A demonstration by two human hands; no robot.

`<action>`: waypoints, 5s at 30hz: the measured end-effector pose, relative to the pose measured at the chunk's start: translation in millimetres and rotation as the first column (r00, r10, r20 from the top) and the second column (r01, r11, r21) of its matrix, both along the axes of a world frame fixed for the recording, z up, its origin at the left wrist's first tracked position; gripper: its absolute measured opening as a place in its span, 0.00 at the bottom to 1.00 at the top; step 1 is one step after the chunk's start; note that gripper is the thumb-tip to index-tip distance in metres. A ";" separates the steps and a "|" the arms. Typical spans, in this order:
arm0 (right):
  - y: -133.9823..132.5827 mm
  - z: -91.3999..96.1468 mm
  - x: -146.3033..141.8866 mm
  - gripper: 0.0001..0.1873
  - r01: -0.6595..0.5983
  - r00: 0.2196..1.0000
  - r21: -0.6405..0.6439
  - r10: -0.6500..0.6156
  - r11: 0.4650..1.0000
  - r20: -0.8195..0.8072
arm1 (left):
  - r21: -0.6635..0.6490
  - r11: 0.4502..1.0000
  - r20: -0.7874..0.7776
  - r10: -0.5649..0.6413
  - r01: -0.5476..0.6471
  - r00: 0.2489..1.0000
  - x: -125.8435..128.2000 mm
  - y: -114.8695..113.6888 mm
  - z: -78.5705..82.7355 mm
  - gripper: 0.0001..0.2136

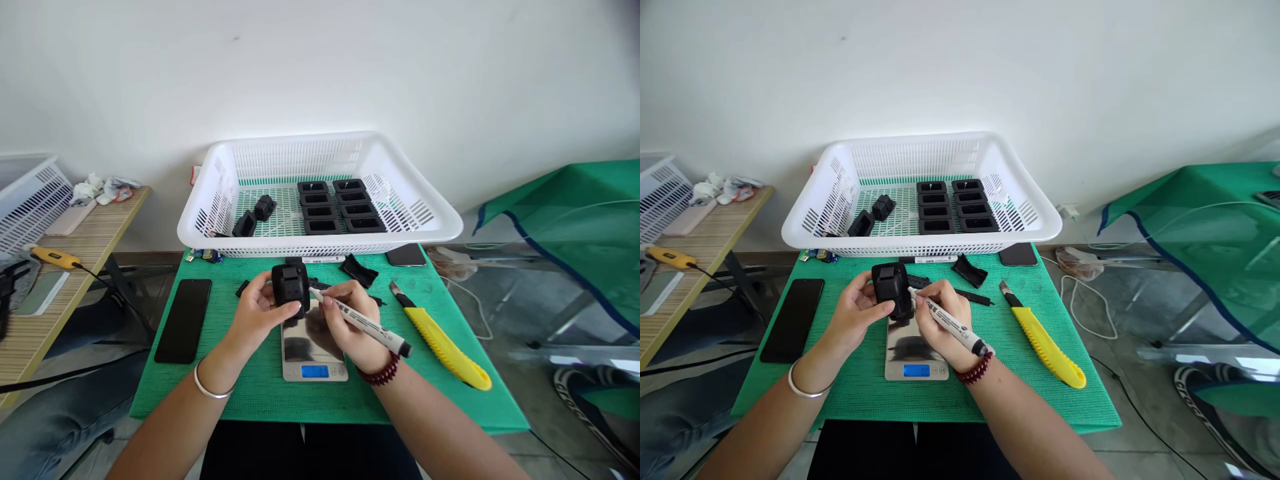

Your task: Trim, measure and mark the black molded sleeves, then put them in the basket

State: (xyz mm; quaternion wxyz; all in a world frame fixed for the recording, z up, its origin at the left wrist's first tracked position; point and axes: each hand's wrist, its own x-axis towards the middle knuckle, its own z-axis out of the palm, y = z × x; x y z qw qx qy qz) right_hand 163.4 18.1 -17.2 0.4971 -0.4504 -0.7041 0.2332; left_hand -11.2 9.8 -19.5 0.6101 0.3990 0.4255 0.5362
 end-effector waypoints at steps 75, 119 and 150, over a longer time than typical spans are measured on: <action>-31.2 12.0 86.7 0.25 -0.160 0.833 0.055 0.105 0.986 0.543 | 0.246 0.872 -0.165 -0.393 0.424 0.905 -3.3 -8.0 8.6 0.18; -19.1 98.0 70.8 0.25 -0.213 0.746 0.252 -0.009 0.944 0.665 | 0.813 0.563 -0.579 0.754 0.150 0.310 -29.3 17.1 28.5 0.11; 211.7 68.6 -70.3 0.17 -0.330 0.100 -0.563 0.621 0.758 0.777 | -0.142 0.956 -0.986 -0.114 0.255 -0.121 -42.6 157.1 63.8 0.07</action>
